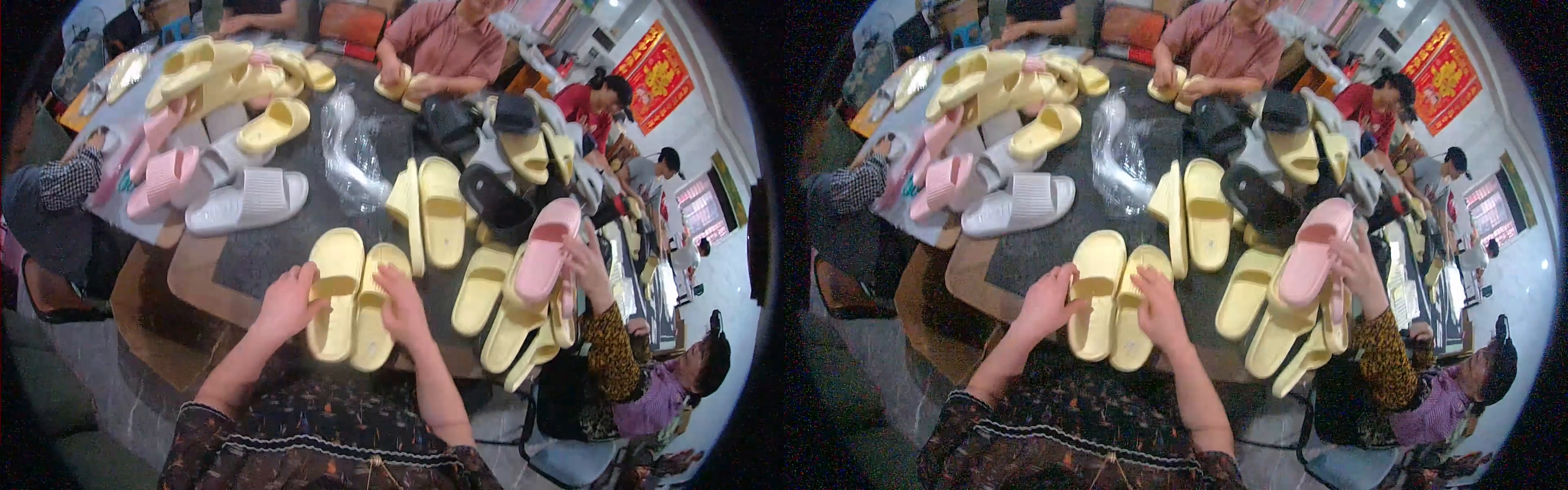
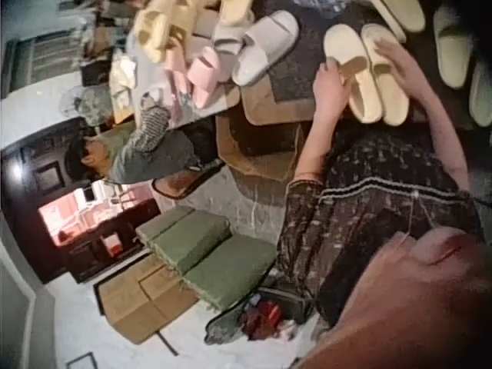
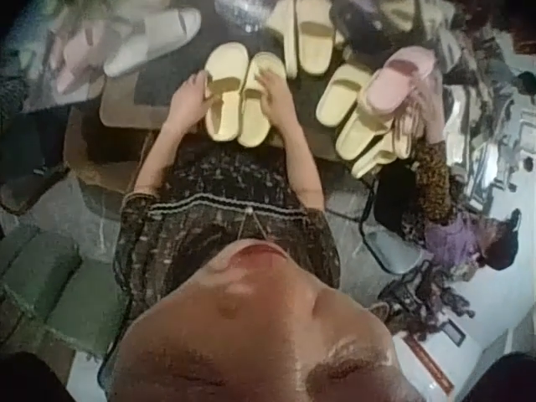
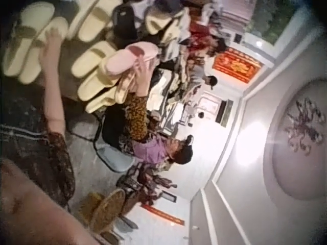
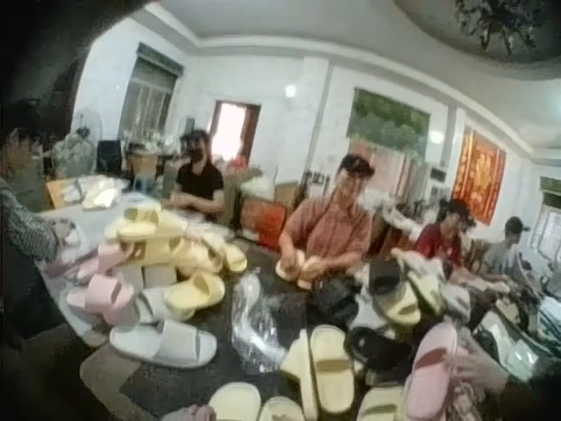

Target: Organizing, pairing, and inspecting various plastic slippers on a workshop table.

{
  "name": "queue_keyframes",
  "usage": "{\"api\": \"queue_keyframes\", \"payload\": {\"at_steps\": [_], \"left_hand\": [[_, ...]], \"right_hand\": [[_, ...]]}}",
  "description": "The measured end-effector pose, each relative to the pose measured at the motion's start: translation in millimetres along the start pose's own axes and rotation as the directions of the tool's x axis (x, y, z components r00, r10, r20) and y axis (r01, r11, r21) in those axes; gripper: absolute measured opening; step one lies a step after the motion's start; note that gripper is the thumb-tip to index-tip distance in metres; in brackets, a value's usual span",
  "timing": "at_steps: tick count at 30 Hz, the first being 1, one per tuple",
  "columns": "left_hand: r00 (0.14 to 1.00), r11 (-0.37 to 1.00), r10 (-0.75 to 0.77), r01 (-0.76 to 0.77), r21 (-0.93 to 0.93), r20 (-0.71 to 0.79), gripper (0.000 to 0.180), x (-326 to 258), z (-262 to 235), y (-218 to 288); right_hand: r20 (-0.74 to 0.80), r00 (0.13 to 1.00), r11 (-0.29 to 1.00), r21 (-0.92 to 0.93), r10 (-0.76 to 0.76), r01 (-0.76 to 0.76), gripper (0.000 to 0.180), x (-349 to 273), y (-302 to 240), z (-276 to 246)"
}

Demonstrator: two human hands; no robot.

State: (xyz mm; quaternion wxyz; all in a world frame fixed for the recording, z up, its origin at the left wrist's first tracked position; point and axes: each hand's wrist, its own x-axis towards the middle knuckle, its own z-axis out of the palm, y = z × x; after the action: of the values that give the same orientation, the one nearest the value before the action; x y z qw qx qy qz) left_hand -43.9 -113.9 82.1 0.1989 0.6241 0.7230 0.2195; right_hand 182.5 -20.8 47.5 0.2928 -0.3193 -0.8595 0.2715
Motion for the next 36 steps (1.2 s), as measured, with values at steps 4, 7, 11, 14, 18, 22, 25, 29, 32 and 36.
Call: {"api": "queue_keyframes", "payload": {"at_steps": [4,7,11,14,18,22,25,29,32,36], "left_hand": [[0.994,0.992,0.110,-0.110,-0.057,0.006,0.055,-8.8,-8.8,-4.5],[0.963,0.972,0.222,-0.231,-0.041,-0.151,0.049,15.4,-17.7,-7.4],[0.952,0.969,0.235,-0.244,-0.026,-0.198,0.042,67.8,-5.5,-0.3],[0.964,0.934,0.253,-0.221,0.282,-0.082,0.038,109.7,27.9,9.2],[0.978,0.906,0.205,-0.179,0.382,-0.028,0.034,129.1,68.8,9.1],[0.959,0.961,0.268,-0.273,-0.037,-0.094,0.021,133.8,75.7,-6.1],[0.945,0.847,0.190,-0.295,-0.441,-0.267,0.016,131.3,66.6,3.4],[0.920,0.800,0.113,-0.308,-0.515,-0.375,0.015,131.1,54.3,14.1],[0.852,0.813,0.071,-0.350,-0.465,-0.518,0.015,137.5,65.7,2.0],[0.853,0.804,0.018,-0.322,-0.500,-0.521,0.014,134.8,70.7,-1.0]], "right_hand": [[-0.056,0.998,0.999,0.019,-0.042,0.043,0.048,9.5,9.0,1.7],[-0.117,0.992,0.999,0.004,-0.045,0.046,0.045,7.4,13.0,5.9],[-0.180,0.983,0.999,-0.012,-0.037,0.035,0.045,4.8,6.9,10.1],[-0.194,0.981,0.997,-0.080,-0.024,0.008,0.043,-0.8,6.3,13.1],[-0.196,0.980,0.999,-0.049,-0.015,0.006,0.045,-8.7,3.7,17.7],[-0.203,0.979,0.999,-0.037,-0.009,0.001,0.039,-12.3,-2.0,13.0],[-0.268,0.947,0.972,0.198,0.175,-0.124,0.028,8.9,-5.5,6.5],[-0.365,0.903,0.973,0.132,0.226,-0.190,0.031,59.8,9.4,6.9],[-0.352,0.907,0.963,0.212,0.232,-0.164,0.033,77.2,20.0,21.8],[-0.165,0.899,0.859,0.405,0.406,-0.313,0.022,67.0,34.7,38.8]]}}
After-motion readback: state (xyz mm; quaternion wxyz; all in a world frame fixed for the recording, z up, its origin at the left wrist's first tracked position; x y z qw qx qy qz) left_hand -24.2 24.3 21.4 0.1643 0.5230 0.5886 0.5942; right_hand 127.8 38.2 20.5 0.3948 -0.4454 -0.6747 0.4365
